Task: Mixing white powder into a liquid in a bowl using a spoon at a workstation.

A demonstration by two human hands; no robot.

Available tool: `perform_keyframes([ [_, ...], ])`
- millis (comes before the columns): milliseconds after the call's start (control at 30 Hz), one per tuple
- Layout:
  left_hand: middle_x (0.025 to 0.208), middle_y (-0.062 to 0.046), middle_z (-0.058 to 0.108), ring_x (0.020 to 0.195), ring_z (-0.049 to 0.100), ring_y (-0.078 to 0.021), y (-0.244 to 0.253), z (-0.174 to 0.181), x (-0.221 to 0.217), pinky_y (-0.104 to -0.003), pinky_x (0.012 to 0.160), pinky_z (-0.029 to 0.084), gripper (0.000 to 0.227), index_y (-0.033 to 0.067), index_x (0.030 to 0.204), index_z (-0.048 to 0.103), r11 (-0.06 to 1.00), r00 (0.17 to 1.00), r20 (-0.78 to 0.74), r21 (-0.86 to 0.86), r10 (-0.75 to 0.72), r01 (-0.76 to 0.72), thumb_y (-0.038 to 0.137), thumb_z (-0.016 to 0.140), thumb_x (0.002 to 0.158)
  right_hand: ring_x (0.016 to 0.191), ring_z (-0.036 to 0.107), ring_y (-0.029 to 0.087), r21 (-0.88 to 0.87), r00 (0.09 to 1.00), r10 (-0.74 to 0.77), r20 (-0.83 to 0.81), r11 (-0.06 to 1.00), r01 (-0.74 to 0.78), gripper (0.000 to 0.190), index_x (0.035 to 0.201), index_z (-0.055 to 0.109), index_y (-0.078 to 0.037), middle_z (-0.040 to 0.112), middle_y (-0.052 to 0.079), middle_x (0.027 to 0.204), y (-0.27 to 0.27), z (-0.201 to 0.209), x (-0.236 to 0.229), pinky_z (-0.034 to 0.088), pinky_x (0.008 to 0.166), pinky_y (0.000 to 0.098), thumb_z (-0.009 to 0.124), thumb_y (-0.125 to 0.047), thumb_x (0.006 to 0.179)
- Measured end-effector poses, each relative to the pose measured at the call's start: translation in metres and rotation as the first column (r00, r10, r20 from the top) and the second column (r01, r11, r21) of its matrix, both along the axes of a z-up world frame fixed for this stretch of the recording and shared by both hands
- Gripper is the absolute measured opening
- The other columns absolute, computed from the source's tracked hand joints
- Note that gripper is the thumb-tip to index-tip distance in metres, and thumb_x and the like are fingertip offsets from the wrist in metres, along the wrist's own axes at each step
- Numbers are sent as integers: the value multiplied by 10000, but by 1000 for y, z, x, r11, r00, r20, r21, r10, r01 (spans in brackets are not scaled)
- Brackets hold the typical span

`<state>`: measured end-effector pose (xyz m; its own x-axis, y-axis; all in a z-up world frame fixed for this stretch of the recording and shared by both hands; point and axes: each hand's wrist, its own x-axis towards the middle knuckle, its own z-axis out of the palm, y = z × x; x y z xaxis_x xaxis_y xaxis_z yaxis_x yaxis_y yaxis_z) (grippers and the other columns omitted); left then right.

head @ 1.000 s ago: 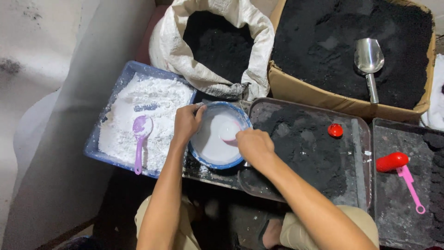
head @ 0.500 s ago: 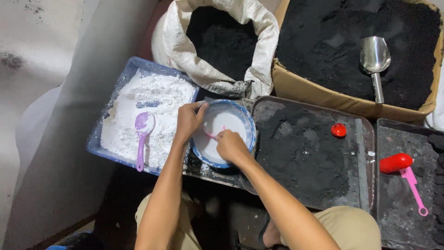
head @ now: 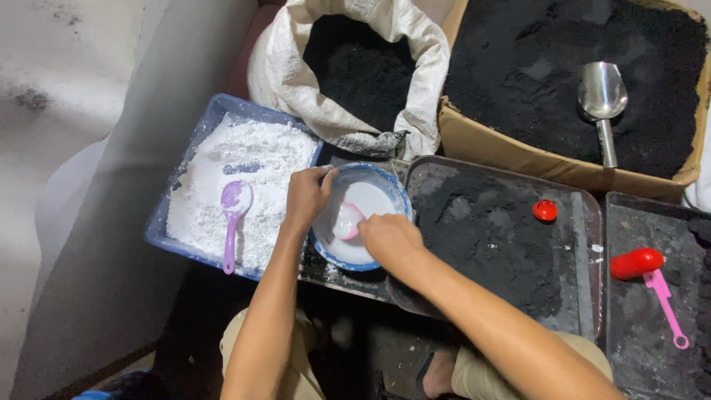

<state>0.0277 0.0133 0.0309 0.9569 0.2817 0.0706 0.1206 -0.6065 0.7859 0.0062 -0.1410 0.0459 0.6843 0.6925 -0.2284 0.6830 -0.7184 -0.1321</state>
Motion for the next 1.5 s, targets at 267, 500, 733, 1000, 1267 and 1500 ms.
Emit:
perform_keyframes([
  [267, 761, -158, 623, 773, 593, -336, 6, -21, 8, -361, 650, 496, 186, 15, 849, 647, 1000, 1000, 8, -3, 3, -3, 175, 578, 783, 472, 580, 186, -71, 918, 113, 381, 993, -93, 222, 1003, 536, -70, 567, 76, 507, 0, 28, 16, 472, 442, 304, 448, -130, 808],
  [500, 732, -169, 622, 749, 594, -350, 4, -17, 2, -366, 632, 495, 205, 1, 813, 653, 1000, 999, 42, -13, 22, -21, 191, 593, 766, 410, 510, 210, -81, 768, 164, 619, 986, -144, 89, 735, 551, -95, 509, 68, 450, -3, -2, 26, 387, 383, 306, 463, -98, 727],
  [733, 706, -155, 623, 693, 609, -331, -3, -7, 0, -325, 573, 491, 187, 23, 823, 656, 997, 997, 31, -9, 74, -73, 191, 596, 763, 430, 541, 191, -133, 910, 75, 408, 991, -22, 154, 635, 592, -83, 548, 61, 500, -21, -5, 12, 408, 362, 318, 471, -42, 720],
  [1000, 653, -158, 618, 658, 616, -315, -6, 0, -7, -316, 543, 490, 193, 26, 835, 653, 989, 989, -43, -18, 143, -144, 197, 591, 770, 574, 615, 341, -128, 911, -339, -234, 940, 317, 200, 619, 608, -51, 592, 152, 553, -25, 0, -18, 476, 456, 439, 443, -107, 717],
  [1267, 626, -184, 607, 623, 611, -325, -4, 2, -7, -343, 495, 465, 222, 7, 803, 652, 980, 981, -43, -54, 190, -192, 215, 581, 770, 725, 606, 376, -140, 717, -485, -501, 863, 485, 287, 886, 600, 72, 606, 244, 755, -5, 32, -14, 479, 550, 455, 477, -140, 736],
  [1500, 652, -177, 613, 626, 612, -323, -6, -5, -9, -326, 492, 460, 226, 27, 819, 659, 978, 980, -59, -73, 190, -194, 232, 574, 773, 829, 587, 373, -27, 571, -482, -665, 779, 626, 316, 971, 580, 79, 605, 259, 847, 1, 27, -22, 486, 603, 401, 425, -97, 760],
])
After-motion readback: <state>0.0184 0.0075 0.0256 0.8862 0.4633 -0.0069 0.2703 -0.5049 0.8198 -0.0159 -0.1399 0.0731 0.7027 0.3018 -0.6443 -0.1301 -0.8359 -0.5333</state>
